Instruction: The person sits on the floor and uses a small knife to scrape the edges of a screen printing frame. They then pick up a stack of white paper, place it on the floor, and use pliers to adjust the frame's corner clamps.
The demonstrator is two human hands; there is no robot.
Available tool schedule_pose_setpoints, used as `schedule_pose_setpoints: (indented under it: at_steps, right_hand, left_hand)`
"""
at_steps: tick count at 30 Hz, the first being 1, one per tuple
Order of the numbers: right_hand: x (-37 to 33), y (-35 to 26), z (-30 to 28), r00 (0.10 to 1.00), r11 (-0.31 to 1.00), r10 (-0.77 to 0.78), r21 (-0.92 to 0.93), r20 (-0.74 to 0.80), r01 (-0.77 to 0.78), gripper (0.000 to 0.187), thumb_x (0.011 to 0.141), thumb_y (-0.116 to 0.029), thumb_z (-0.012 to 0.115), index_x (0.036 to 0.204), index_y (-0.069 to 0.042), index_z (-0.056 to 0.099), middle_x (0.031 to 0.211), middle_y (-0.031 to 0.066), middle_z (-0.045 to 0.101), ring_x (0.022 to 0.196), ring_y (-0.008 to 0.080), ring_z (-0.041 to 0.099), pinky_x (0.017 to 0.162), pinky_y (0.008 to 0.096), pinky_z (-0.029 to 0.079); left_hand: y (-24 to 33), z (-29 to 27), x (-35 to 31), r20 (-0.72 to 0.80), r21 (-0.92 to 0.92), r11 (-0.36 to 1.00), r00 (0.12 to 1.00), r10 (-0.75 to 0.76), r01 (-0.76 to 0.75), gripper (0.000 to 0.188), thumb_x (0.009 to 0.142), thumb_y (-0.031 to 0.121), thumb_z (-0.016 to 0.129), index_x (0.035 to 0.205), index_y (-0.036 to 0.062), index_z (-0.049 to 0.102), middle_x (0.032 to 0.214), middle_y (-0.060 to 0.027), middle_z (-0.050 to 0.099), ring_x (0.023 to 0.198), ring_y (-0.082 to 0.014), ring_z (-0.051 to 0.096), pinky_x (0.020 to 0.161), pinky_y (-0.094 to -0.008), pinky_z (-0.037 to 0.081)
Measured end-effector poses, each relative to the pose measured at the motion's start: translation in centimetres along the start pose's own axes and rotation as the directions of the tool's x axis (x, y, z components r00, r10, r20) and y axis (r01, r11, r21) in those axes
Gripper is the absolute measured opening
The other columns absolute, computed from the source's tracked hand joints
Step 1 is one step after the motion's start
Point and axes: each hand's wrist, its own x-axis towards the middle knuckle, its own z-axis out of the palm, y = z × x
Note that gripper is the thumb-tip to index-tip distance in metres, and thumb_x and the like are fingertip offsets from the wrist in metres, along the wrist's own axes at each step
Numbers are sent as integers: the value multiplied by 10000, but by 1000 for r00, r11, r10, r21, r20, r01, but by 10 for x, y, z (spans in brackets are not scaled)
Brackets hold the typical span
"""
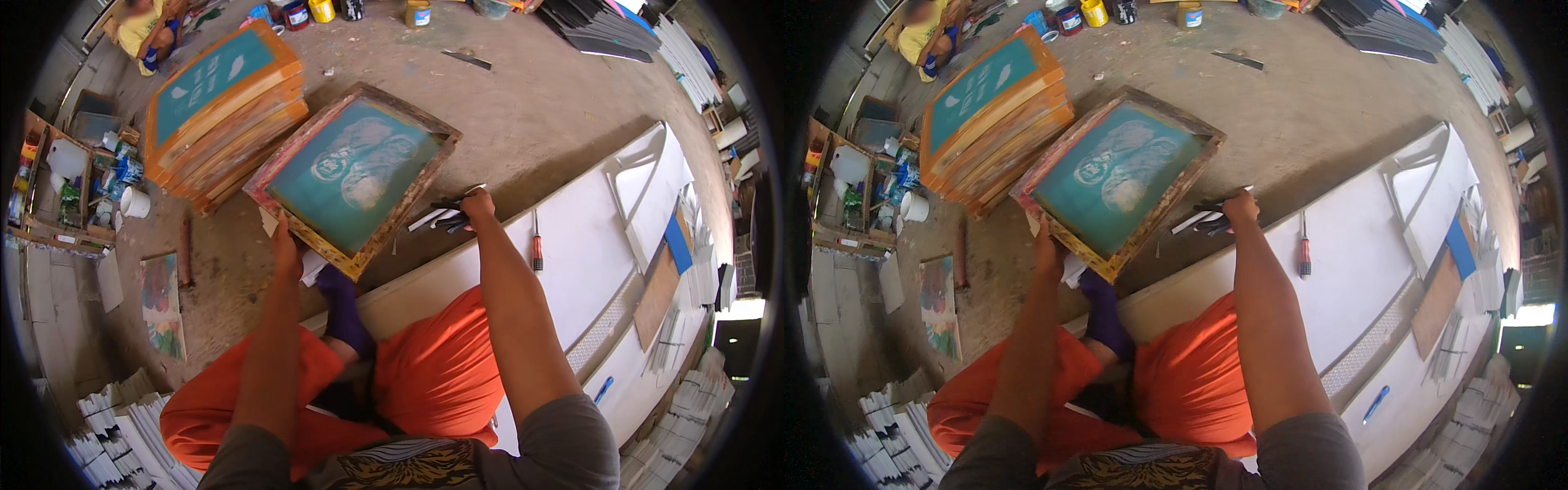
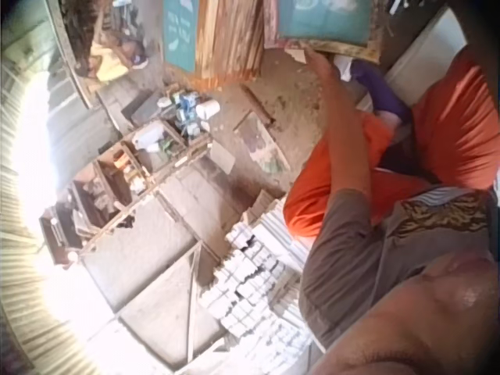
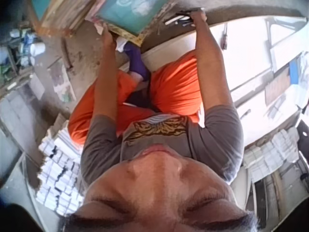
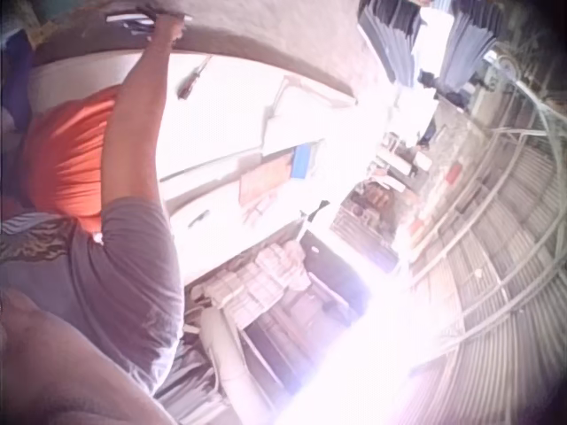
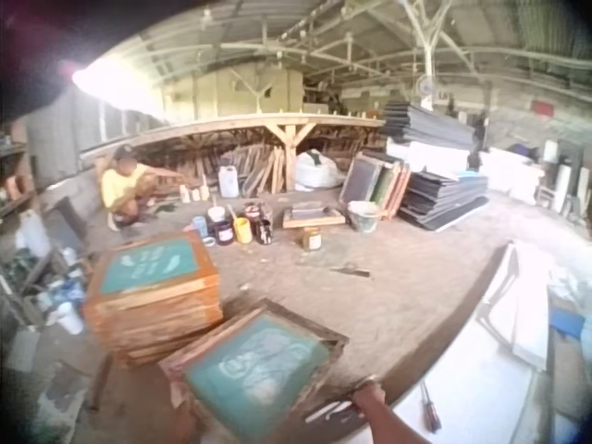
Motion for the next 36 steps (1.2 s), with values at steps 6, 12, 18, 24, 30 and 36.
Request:
schedule_pose_setpoints:
  at_steps: [6, 12, 18, 24, 30, 36]
  right_hand:
    - [18, 51, -100, 957, 928, -273, -287, -94, 237, 345, 790, -75, 646, 1118, -126, 742, 1033, 202, 750, 890, 374, 752, 631, 479, 631]
    - [-10, 110, -183, 969, 924, -226, -337, -100, 180, 350, 805, -41, 621, 1130, -94, 741, 998, 221, 759, 896, 362, 759, 657, 456, 612]
    - [-34, 148, -204, 908, 862, -376, -429, -185, 269, 350, 828, -19, 635, 1161, -46, 739, 1056, 264, 736, 1006, 403, 728, 870, 486, 577]
    - [-63, 103, -210, 921, 713, -387, -649, -46, 267, 325, 862, -156, 797, 1123, 13, 702, 1081, 281, 711, 1034, 446, 703, 892, 486, 590]
    - [-130, 30, -208, 795, 608, -602, -689, -76, 394, 152, 874, 16, 633, 1009, 2, 703, 1188, 276, 599, 1107, 436, 668, 920, 506, 573]
    - [-181, -35, -221, 584, 471, -812, -617, -23, 631, 152, 814, 29, 629, 929, -27, 712, 1044, 259, 644, 1026, 442, 662, 910, 508, 551]
  left_hand:
    - [-4, -10, -2, -17, -100, 995, 1000, -12, 10, 601, 1099, 498, 471, 1478, 31, 493, 1389, -129, 617, 1215, -300, 645, 1039, -483, 516]
    - [3, -33, -2, 3, -139, 990, 1000, 2, -2, 634, 1080, 504, 525, 1474, 8, 504, 1424, -137, 593, 1244, -299, 628, 1040, -468, 515]
    - [-14, -48, 23, -11, -238, 970, 999, -45, 42, 639, 1045, 493, 611, 1439, -5, 540, 1366, -147, 637, 1182, -298, 660, 1000, -468, 541]
    - [4, -31, 4, -257, 7, 997, 964, -67, 71, 570, 1049, 446, 597, 1368, -25, 587, 1103, -120, 687, 895, -245, 674, 758, -410, 553]
    - [17, -27, -23, -284, 150, 976, 953, -108, 155, 490, 1006, 460, 645, 1324, 87, 640, 1086, -45, 650, 826, -199, 552, 715, -366, 463]
    - [45, 7, -88, -199, 190, 982, 979, 44, -6, 497, 986, 364, 692, 1321, -3, 690, 1285, -139, 689, 1125, -262, 634, 949, -411, 494]
